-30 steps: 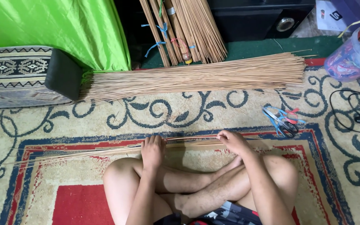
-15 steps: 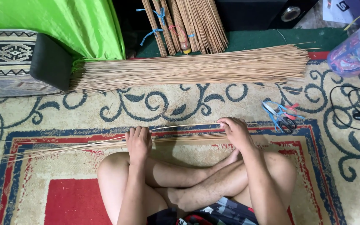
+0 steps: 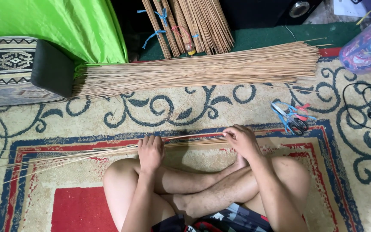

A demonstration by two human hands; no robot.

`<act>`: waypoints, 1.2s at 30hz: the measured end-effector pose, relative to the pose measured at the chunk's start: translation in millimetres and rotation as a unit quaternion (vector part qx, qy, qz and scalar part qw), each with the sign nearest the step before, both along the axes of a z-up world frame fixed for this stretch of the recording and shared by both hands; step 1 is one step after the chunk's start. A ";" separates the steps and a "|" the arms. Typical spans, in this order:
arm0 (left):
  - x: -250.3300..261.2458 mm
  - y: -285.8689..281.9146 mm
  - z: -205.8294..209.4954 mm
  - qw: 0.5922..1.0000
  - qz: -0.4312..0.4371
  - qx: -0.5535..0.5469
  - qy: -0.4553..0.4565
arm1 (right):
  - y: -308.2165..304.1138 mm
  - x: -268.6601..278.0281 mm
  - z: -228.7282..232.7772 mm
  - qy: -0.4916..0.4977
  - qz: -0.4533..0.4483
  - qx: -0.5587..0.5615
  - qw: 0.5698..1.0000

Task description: Sorting and aligning thin wooden sticks into a parallel arrangement while sitting on the floor.

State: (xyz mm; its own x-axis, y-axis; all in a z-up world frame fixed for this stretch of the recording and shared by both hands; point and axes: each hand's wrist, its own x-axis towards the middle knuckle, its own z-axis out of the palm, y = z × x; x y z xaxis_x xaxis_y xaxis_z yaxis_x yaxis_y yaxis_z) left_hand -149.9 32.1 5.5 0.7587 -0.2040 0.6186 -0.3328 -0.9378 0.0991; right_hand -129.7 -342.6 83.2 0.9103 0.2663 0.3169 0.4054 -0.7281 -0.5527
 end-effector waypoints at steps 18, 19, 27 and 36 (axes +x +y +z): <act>6.5 6.3 -18.8 0.989 0.076 -0.024 0.122 | -12.7 9.0 -14.3 0.303 -0.101 -0.172 0.932; 3.8 4.2 -24.2 0.989 0.075 -0.022 0.124 | -8.3 4.0 -11.4 0.305 -0.102 -0.171 0.931; 5.9 -13.6 -36.9 0.990 -0.016 0.002 0.138 | 13.3 -4.5 -2.3 0.254 -0.032 0.049 0.965; 12.5 3.0 -11.3 0.980 0.056 -0.092 0.167 | -14.1 11.8 -18.9 0.295 -0.108 -0.054 0.948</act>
State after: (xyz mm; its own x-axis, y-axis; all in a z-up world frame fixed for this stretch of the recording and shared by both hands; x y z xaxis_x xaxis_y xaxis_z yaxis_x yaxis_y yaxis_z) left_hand -137.3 35.1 -5.8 0.9365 -0.0160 0.3502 -0.1489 -0.9226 0.3560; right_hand -118.0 -356.7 64.3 0.9578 0.0554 -0.2820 -0.1154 -0.8246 -0.5539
